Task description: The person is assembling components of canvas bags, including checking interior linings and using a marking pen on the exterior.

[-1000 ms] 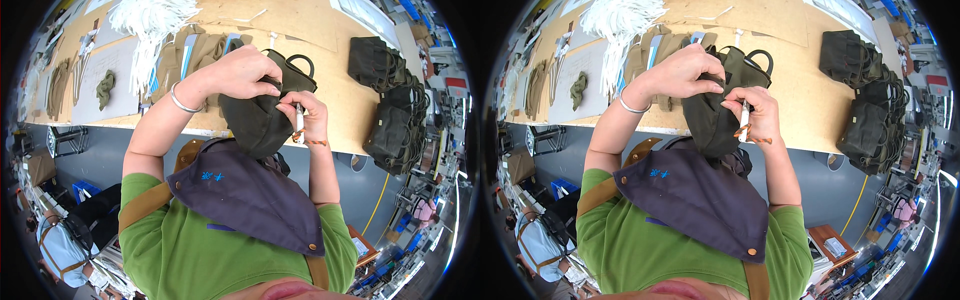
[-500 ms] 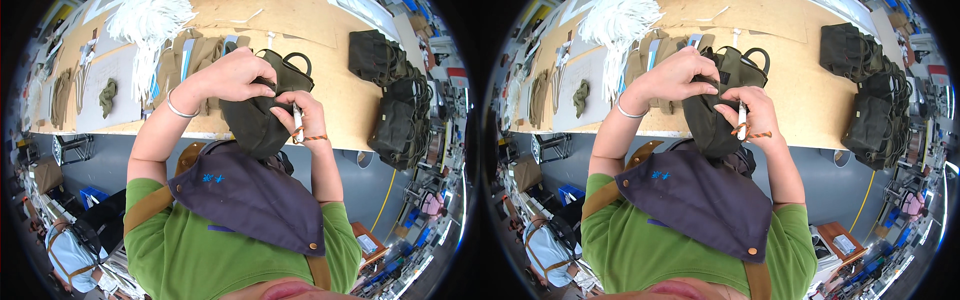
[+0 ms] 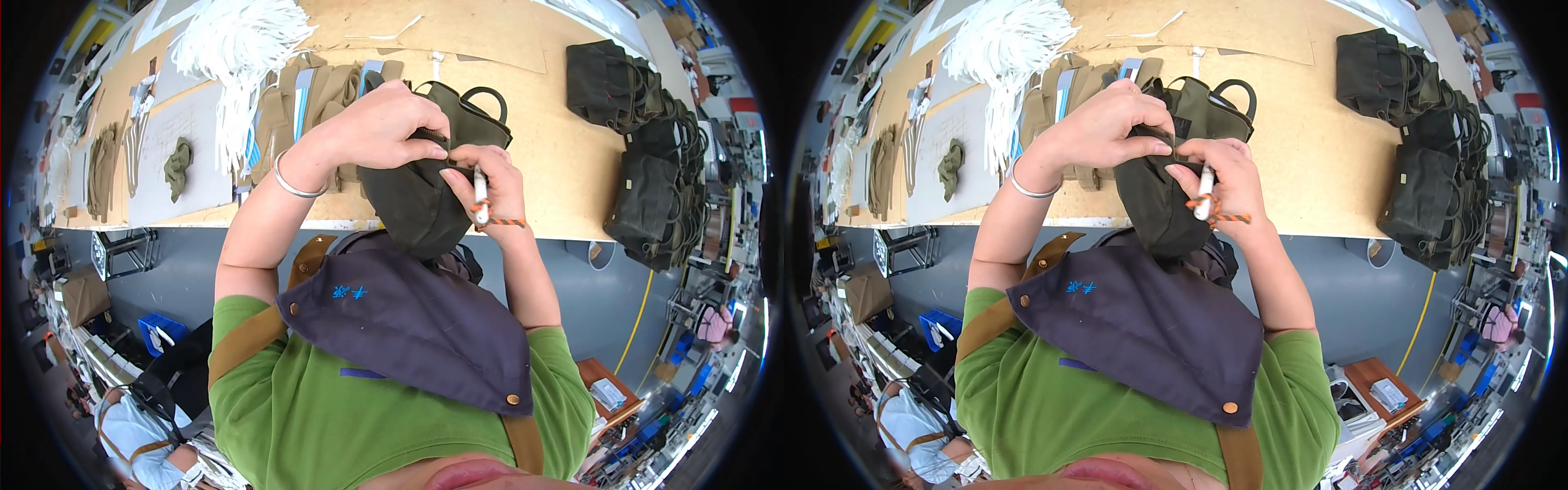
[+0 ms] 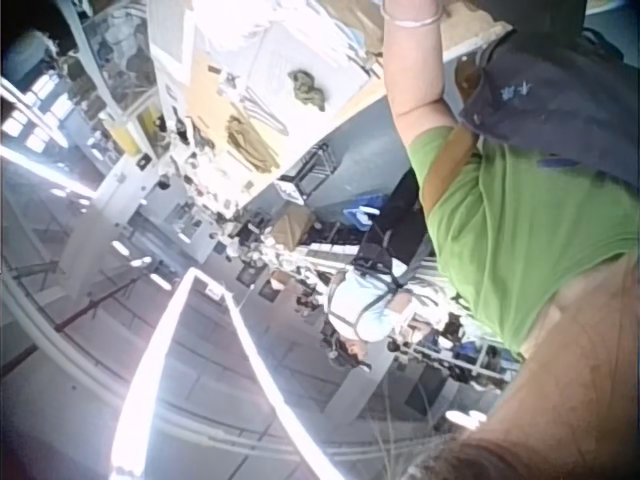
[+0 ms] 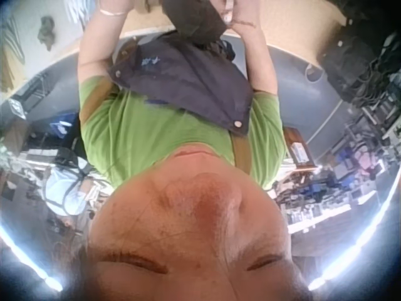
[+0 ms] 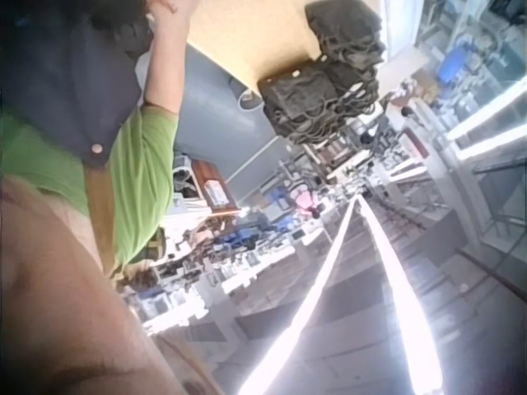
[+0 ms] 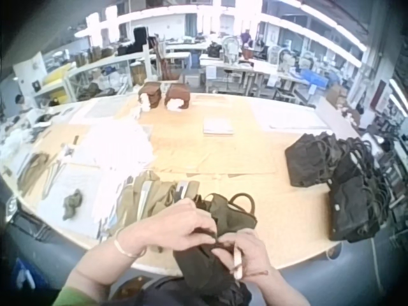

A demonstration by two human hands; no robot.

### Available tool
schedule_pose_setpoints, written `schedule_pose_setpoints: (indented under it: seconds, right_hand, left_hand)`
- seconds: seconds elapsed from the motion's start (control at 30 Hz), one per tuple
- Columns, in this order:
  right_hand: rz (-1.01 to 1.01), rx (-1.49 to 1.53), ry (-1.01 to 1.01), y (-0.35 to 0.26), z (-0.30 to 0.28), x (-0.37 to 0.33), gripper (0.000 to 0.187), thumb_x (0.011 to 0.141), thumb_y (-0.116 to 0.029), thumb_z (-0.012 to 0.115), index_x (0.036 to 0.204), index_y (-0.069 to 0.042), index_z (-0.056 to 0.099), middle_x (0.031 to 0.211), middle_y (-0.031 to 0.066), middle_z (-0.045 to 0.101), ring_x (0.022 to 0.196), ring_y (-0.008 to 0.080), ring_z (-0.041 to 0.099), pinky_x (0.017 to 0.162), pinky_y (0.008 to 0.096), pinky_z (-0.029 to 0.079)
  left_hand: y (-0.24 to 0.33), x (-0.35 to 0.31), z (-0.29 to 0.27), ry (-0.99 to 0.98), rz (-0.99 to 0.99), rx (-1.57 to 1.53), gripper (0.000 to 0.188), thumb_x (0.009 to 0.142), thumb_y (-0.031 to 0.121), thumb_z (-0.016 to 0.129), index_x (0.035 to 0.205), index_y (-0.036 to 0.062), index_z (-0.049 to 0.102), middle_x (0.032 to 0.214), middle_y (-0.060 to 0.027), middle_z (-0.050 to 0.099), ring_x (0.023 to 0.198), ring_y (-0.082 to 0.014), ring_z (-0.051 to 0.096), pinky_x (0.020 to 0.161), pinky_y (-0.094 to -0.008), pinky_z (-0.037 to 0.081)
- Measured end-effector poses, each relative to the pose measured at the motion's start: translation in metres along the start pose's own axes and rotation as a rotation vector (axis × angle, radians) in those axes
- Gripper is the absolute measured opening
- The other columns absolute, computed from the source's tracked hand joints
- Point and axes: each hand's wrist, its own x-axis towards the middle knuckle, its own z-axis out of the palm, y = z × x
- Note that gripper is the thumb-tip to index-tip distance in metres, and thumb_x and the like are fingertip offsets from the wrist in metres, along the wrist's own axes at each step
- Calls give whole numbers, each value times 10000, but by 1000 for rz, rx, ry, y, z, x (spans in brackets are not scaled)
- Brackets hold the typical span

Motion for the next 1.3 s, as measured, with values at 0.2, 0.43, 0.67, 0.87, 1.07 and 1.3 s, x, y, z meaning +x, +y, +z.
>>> schedule_pose_setpoints:
  seconds: [0.2, 0.43, 0.67, 0.87, 1.07, 1.3]
  right_hand:
    - [10, 29, 26, 2, 1, -5, 249, 691, -105, 848, 869, -110, 674, 754, 1, 638, 729, 205, 575, 787, 327, 453]
    - [-22, 62, 61, 6, 5, -5, 229, 695, -105, 845, 846, -118, 674, 737, -7, 642, 700, 196, 558, 783, 322, 449]
    - [10, 123, 59, 4, 5, -4, 202, 703, -89, 832, 829, -118, 677, 716, -12, 647, 668, 184, 551, 770, 312, 442]
    - [-33, 113, 59, 5, 5, -3, 176, 717, -86, 813, 805, -116, 664, 705, -8, 644, 651, 188, 561, 756, 309, 430]
    - [-144, -39, 41, 12, 7, -1, 189, 712, -117, 817, 814, -114, 657, 729, -3, 649, 676, 201, 572, 763, 312, 426]
    - [100, 121, 33, 3, 4, -7, 249, 731, -164, 824, 915, -114, 665, 812, 10, 665, 784, 239, 578, 831, 343, 456]
  left_hand:
    - [-2, -2, -3, 2, 20, -18, 145, 827, 208, 719, 858, 77, 666, 747, -38, 600, 739, -222, 543, 782, -359, 330]
    - [1, 1, -4, 116, 136, -9, 161, 754, 154, 728, 796, 13, 661, 668, -150, 615, 638, -335, 604, 612, -390, 457]
    - [-1, -1, -4, -17, 13, -50, 154, 825, 202, 719, 872, 65, 668, 760, -48, 596, 742, -232, 532, 785, -360, 330]
    - [2, -1, -5, -24, 20, -14, 166, 829, 217, 716, 897, 73, 670, 774, -43, 600, 754, -225, 533, 801, -355, 317]
    - [5, 1, 1, 104, 101, 59, 167, 781, 202, 721, 825, 47, 679, 701, -113, 636, 678, -318, 601, 683, -395, 431]
    - [5, -10, -3, -5, 25, 18, 151, 815, 231, 705, 906, 112, 683, 786, -41, 640, 790, -241, 581, 804, -373, 342]
